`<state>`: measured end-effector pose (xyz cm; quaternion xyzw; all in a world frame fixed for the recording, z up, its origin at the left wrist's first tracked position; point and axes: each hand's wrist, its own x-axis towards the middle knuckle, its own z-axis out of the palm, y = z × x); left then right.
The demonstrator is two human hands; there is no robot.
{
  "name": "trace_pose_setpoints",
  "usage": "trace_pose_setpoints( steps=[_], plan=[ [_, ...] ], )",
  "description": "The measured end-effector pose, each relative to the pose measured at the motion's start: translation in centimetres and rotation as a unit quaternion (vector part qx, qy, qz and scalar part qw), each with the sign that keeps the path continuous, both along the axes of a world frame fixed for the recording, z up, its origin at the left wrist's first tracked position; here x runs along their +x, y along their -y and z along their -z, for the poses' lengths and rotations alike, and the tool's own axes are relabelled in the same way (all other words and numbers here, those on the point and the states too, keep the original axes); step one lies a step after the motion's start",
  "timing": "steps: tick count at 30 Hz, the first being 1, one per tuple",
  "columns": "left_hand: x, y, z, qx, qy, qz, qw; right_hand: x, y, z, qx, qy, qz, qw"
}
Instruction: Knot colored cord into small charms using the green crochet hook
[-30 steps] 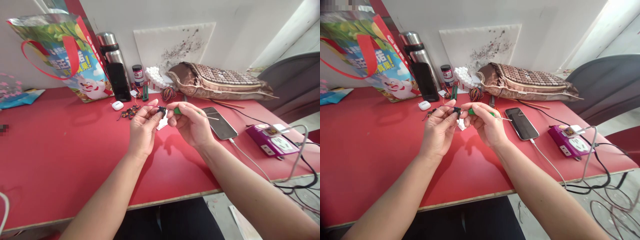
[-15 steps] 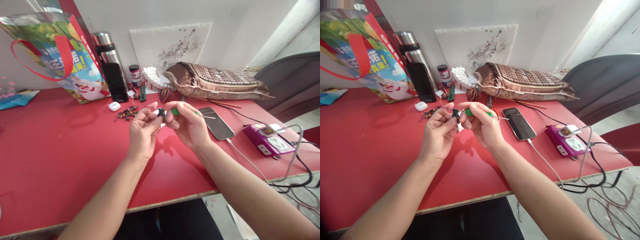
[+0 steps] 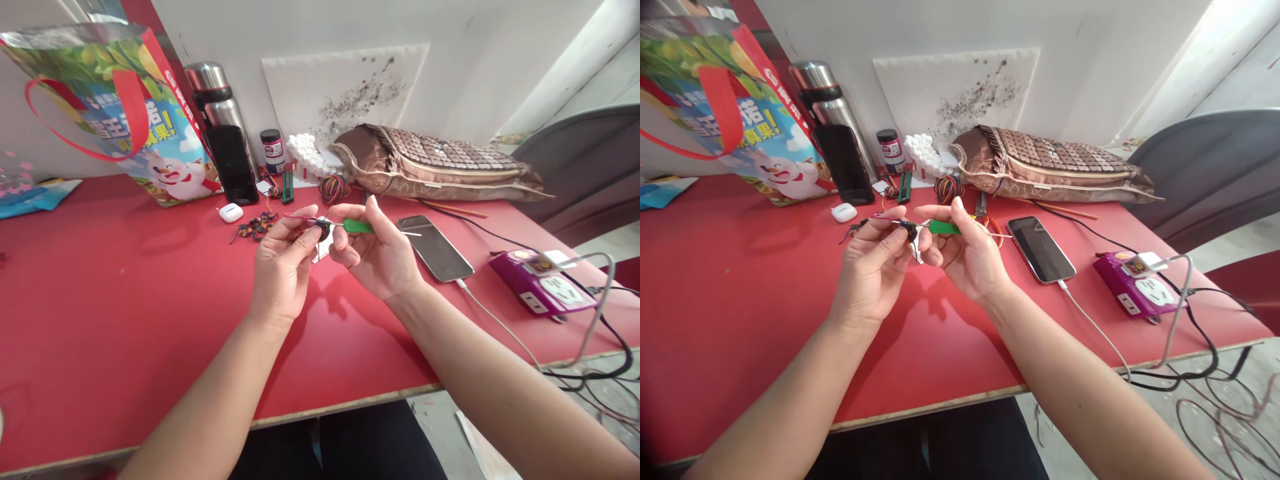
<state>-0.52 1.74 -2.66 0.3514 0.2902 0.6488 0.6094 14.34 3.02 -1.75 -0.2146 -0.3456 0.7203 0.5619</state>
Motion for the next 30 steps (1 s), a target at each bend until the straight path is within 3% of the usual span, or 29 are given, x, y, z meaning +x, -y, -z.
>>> trace_pose_setpoints(
  steps=[12,20,30],
  plan=[
    [-0.01,-0.11,-0.54,0.007,0.038,-0.009,0.999,-0.03,0.19,-0.08,0.016,-0.001,-0.007,1.0],
    [-0.03,0.17,-0.76,0.01,0.014,-0.02,1.0,0.03,0.34,-0.16,0.03,-0.003,-0.012,0.999],
    [0.02,0.23,-0.83,0.02,-0.006,-0.04,0.999,-0.2,0.15,-0.1,0.02,0.009,0.033,0.999]
  ],
)
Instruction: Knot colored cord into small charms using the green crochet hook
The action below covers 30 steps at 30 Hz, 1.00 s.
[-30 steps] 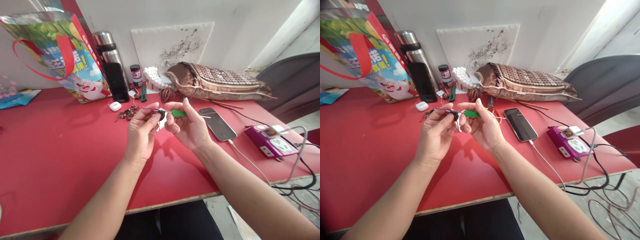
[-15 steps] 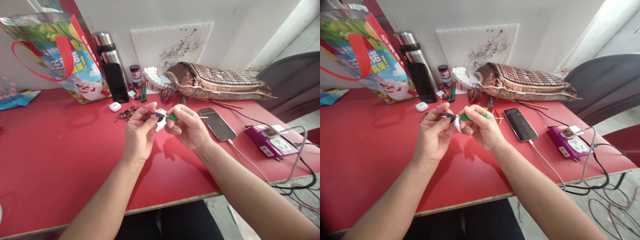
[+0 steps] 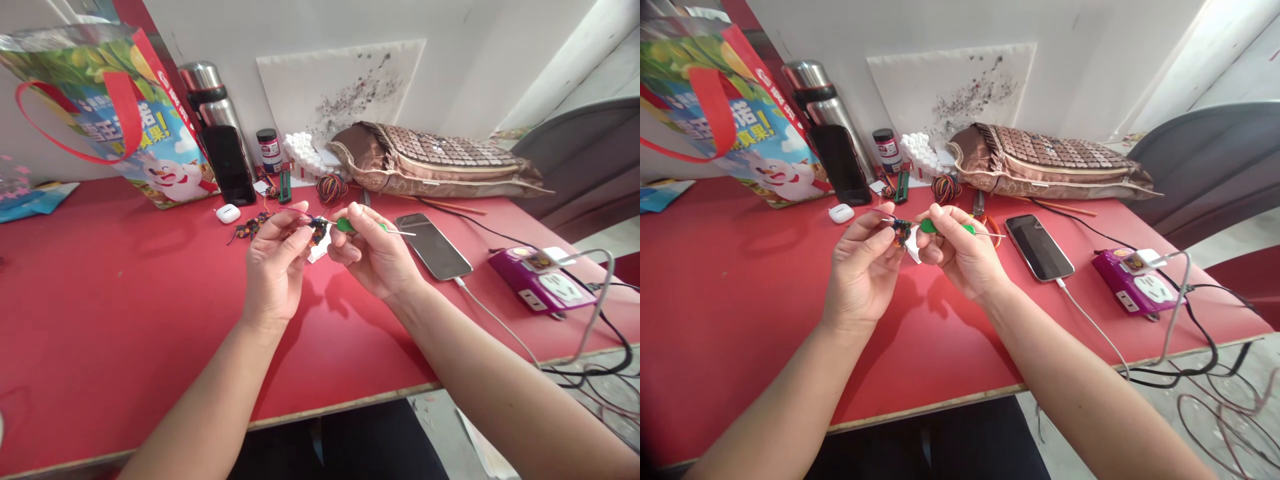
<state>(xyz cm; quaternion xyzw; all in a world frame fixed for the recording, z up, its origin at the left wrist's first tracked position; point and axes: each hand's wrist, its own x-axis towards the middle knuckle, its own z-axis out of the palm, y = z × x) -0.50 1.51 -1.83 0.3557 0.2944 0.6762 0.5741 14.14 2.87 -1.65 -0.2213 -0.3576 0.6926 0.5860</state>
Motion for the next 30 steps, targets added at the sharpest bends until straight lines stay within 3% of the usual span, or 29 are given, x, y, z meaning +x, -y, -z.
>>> trace_pose_setpoints(
  steps=[7,18,30],
  plan=[
    [-0.22,0.19,-0.07,-0.014,-0.022,0.055,0.998,-0.04,-0.07,-0.02,-0.018,-0.01,-0.008,1.0],
    [-0.03,0.06,-0.15,-0.036,0.023,0.062,0.997,-0.06,0.13,-0.2,-0.021,-0.003,-0.008,1.0],
    [0.05,-0.08,0.04,-0.033,0.005,0.063,0.997,-0.3,0.13,0.02,-0.015,-0.001,0.006,1.0]
  ],
)
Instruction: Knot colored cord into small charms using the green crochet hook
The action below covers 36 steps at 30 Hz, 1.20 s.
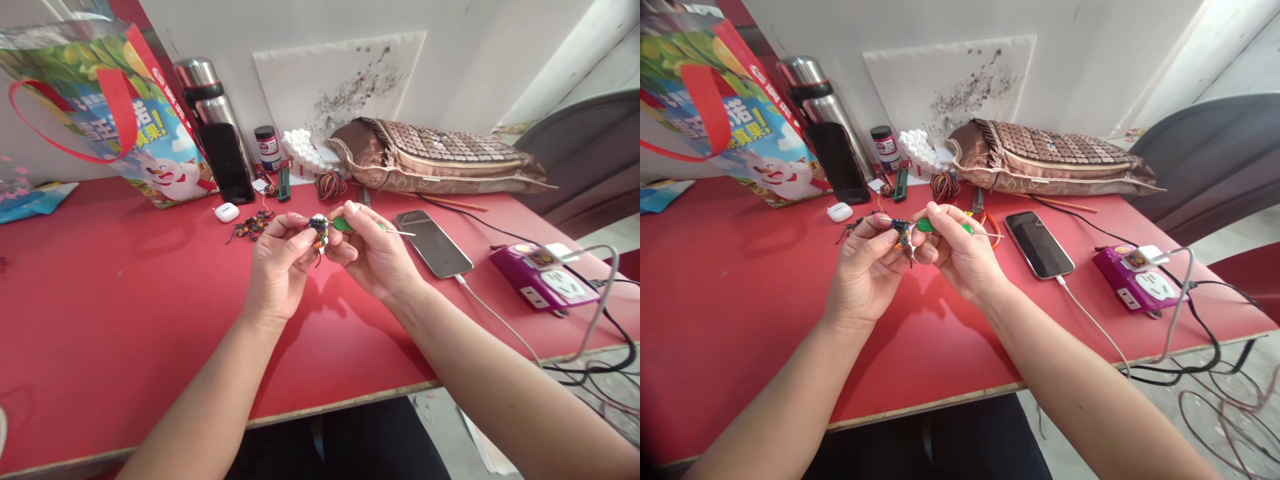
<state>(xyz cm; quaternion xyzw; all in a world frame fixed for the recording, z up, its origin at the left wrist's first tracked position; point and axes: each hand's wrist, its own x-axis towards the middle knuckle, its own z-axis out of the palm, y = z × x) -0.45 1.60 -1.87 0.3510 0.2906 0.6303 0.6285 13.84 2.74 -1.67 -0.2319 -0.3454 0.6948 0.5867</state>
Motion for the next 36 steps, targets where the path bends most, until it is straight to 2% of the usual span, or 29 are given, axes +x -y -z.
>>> trace_pose_setpoints(
  steps=[5,8,21,28,36],
  plan=[
    [0.04,-0.25,-0.11,-0.002,0.009,-0.034,0.999,0.09,0.21,-0.08,0.011,0.002,0.006,1.0],
    [0.06,-0.3,-0.27,-0.005,0.005,-0.033,0.999,0.12,0.27,-0.09,0.017,0.018,0.018,1.0],
    [-0.58,-0.3,-0.28,-0.024,-0.03,0.027,0.999,0.23,0.55,-0.06,0.049,0.018,-0.02,0.998],
    [-0.68,-0.1,-0.5,-0.022,-0.017,0.088,0.996,0.29,0.58,-0.22,0.08,0.026,-0.03,0.996],
    [-0.04,-0.19,-0.02,0.03,-0.012,0.022,0.999,0.11,0.23,0.26,0.044,0.002,-0.014,0.999]
  ],
)
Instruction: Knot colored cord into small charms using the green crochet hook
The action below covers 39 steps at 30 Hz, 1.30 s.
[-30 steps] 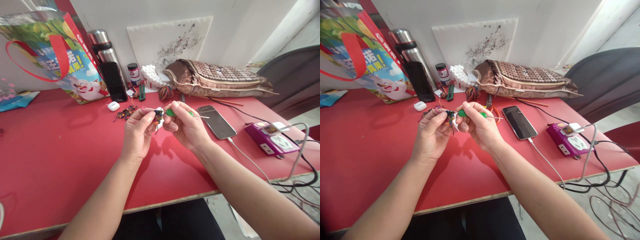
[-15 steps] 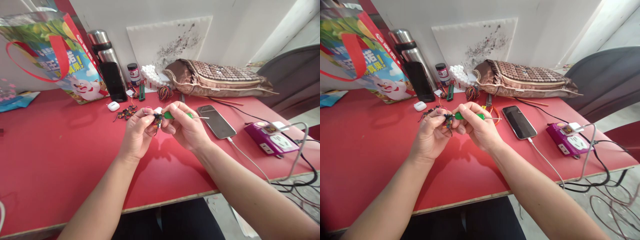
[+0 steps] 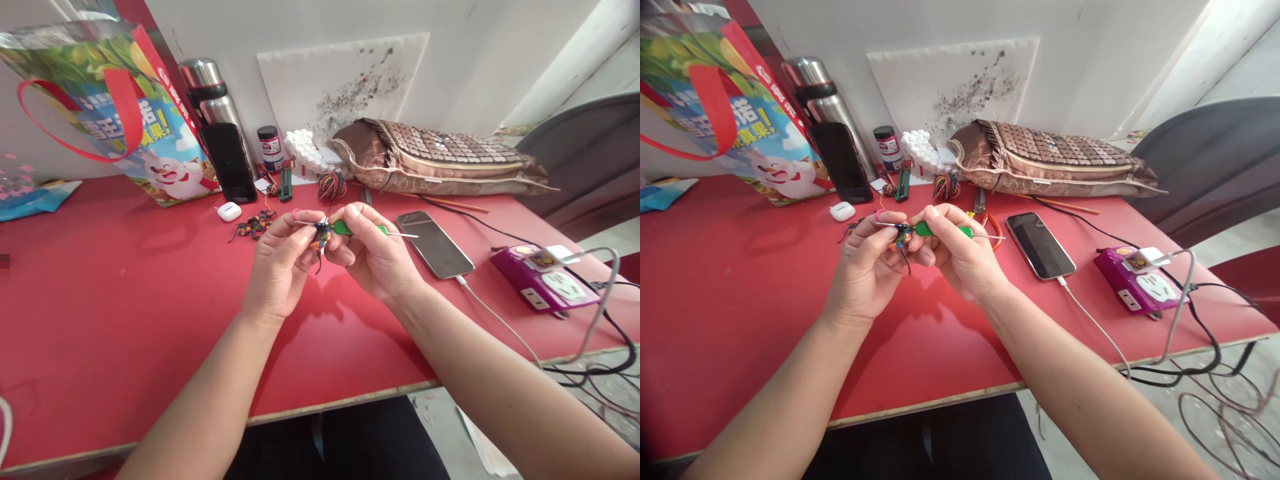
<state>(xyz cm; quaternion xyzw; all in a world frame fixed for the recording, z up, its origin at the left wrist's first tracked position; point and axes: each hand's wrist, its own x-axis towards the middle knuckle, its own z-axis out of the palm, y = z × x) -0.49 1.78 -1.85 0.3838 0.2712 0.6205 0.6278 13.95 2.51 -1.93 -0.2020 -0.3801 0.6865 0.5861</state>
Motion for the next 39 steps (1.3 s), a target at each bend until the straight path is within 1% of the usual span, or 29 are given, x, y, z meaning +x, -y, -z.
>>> trace_pose_setpoints(
  steps=[7,11,16,19,23,26,29,32,35,39],
  plan=[
    [0.05,0.01,-0.12,0.009,0.001,-0.011,1.0,-0.09,-0.04,0.14,0.01,-0.021,-0.01,1.0],
    [0.15,0.09,-0.31,-0.019,0.015,0.01,1.0,-0.02,0.1,-0.07,0.024,-0.002,-0.016,1.0],
    [0.27,0.39,-0.7,-0.064,0.032,0.031,0.997,-0.06,0.1,-0.05,0.041,-0.001,-0.006,0.999],
    [0.4,0.59,-0.81,-0.066,0.041,0.033,0.996,-0.27,0.0,0.14,0.041,0.004,0.019,0.999],
    [0.72,0.82,-0.61,-0.053,0.033,0.022,0.998,-0.58,-0.2,0.19,0.017,0.024,0.087,0.996],
    [0.9,0.88,-0.39,-0.071,0.019,0.006,0.997,-0.71,-0.21,0.08,0.015,0.037,0.109,0.993],
    [0.92,0.77,-0.34,-0.081,0.028,-0.011,0.996,-0.73,-0.07,0.01,0.023,0.042,0.107,0.993],
    [0.86,0.59,-0.37,-0.069,0.041,-0.029,0.996,-0.61,0.08,-0.01,0.026,0.039,0.092,0.995],
    [0.81,0.47,-0.42,-0.051,0.04,-0.032,0.997,-0.32,0.15,-0.07,0.022,0.031,0.068,0.997],
    [0.66,0.42,-0.68,-0.042,0.043,-0.044,0.997,0.03,0.12,-0.12,0.018,0.039,0.078,0.996]
  ],
)
